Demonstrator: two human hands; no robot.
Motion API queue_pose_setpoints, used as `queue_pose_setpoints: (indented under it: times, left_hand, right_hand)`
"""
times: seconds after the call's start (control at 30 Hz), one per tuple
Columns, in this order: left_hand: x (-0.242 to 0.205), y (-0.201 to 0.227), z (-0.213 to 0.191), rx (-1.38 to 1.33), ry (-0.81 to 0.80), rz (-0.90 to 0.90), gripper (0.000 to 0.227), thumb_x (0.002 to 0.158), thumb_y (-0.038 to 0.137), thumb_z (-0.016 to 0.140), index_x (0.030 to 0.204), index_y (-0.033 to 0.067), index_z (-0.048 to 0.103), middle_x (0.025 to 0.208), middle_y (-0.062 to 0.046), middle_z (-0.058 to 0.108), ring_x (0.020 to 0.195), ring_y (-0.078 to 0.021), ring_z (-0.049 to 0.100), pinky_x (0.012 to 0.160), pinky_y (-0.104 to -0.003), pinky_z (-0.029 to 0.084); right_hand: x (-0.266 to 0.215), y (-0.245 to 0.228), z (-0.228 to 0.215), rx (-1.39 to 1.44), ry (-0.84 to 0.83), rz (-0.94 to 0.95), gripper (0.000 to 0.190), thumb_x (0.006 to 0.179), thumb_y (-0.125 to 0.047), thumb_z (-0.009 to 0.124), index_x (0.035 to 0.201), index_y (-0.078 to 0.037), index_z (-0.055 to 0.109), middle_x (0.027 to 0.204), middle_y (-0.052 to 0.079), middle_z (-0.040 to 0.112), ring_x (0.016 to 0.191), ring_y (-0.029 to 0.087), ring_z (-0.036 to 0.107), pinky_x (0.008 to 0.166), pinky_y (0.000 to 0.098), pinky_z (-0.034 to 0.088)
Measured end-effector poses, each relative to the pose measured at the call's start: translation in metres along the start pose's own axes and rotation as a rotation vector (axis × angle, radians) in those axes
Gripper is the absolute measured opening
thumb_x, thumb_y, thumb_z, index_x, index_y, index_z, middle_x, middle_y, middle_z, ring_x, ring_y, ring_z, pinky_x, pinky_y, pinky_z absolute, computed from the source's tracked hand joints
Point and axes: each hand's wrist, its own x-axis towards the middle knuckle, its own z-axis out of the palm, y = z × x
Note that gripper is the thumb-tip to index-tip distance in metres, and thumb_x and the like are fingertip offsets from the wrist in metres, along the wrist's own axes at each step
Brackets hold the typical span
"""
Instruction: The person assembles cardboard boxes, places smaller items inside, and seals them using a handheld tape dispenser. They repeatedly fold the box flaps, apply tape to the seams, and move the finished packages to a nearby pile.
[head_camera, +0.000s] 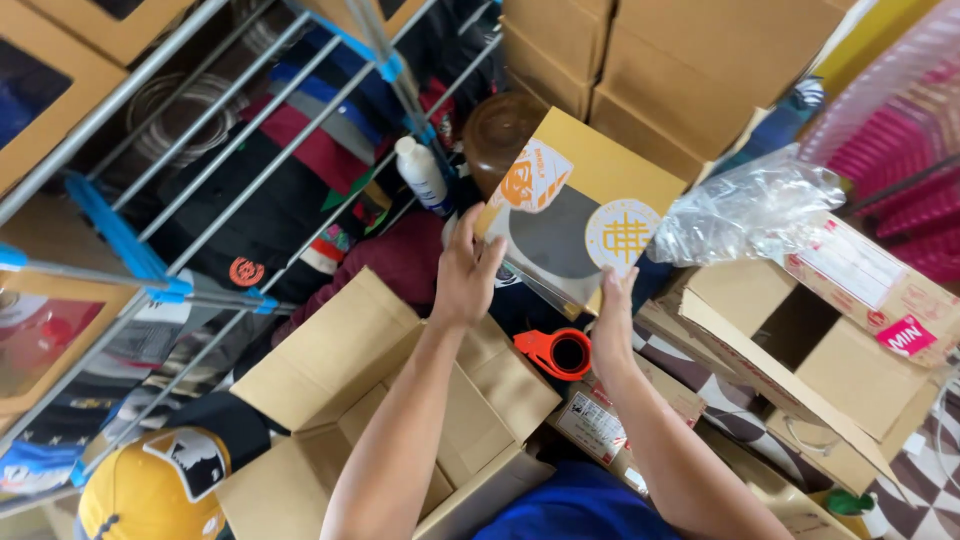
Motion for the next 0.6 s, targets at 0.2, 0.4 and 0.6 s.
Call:
queue_pose_setpoints:
  times: [0.2,0.4,0.6]
  left_hand:
    - [-0.142,-0.012,-0.056,-0.273,0.305,0.107,0.05,0.094,0.022,0.066,0.138,0.0027,0.051,0.125,-0.017,0.057,0.118,-0.0246,0.055,0.106,-0.043,0.047]
    - [-0.285,-0.115,-0.105,-0.495,0.6,-0.131,0.027,0.095,0.023,0.06,0.107,-0.0002,0.07,0.126,-0.012,0.064,0.119,-0.0221,0.06,0.104,-0.037,0.046]
    - [-0.355,-0.205,-0.111,-1.446,0.381,0.133,0.05,0.102,0.042,0.066,0.139,0.0168,0.044,0.142,-0.017,0.051,0.124,-0.0367,0.056,0.096,-0.055,0.05]
  right_hand:
    - [-0.049,0.029,-0.024,-0.438,-0.371,-0.903,0.052,0.101,-0.014,0.037,0.148,0.006,0.047,0.15,0.03,0.039,0.144,0.048,0.037,0.119,0.0628,0.024]
    - [-0.132,0.027,0.016,0.267,-1.014,-0.19,0.11,0.083,-0.035,0.082,0.164,-0.004,0.014,0.159,0.017,0.035,0.142,0.028,0.044,0.117,0.0463,0.039]
    - [-0.159,0.063,0.037,0.101,-1.187,0.2,0.095,0.081,-0.031,0.079,0.159,-0.005,0.031,0.156,0.016,0.049,0.136,0.032,0.055,0.109,0.0453,0.047]
